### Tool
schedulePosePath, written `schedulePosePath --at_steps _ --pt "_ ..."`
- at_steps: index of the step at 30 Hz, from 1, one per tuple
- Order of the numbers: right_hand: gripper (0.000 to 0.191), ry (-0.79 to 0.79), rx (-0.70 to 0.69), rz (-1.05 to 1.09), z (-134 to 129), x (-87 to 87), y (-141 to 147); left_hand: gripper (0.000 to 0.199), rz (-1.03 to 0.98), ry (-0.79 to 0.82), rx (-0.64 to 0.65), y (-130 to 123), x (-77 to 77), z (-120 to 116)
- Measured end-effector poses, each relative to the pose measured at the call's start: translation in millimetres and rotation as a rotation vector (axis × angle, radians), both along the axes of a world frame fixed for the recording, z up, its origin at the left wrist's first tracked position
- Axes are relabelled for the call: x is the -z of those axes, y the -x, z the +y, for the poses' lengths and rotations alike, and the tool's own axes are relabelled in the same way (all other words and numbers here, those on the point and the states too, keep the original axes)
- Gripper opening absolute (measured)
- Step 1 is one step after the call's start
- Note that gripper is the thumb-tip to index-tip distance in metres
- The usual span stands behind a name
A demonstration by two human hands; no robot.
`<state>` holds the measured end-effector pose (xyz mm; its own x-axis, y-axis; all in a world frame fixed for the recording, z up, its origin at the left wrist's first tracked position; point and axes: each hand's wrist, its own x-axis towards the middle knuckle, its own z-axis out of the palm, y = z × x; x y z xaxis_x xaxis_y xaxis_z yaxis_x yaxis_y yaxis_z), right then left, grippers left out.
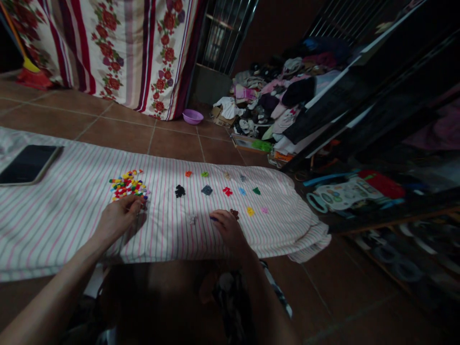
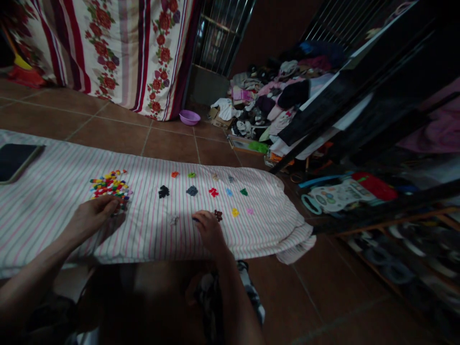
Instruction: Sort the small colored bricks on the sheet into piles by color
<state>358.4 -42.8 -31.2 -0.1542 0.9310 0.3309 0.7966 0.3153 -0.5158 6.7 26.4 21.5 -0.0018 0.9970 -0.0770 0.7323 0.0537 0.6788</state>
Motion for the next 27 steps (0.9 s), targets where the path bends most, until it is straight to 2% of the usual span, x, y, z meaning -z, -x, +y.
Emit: schedulePosePath --at_steps 7,17,22,27 --pt "0.021 0.029 0.046 0.057 4 0.2 4 0.042 0.038 -0.003 0.044 -10 -1.9 -5" --pt "0.014 -0.024 0.058 0.026 6 -4.4 12 0.044 0.076 0.003 0.067 -6 -4.7 -8" --pt "0.014 -0.037 0.058 0.041 5 -3.0 12 0.046 0.045 0.013 0.047 -4 -7.7 -6" --pt "0.017 -0.063 0.035 0.034 7 2.3 10 0.046 -0.018 -0.014 0.003 8 -2.7 -3"
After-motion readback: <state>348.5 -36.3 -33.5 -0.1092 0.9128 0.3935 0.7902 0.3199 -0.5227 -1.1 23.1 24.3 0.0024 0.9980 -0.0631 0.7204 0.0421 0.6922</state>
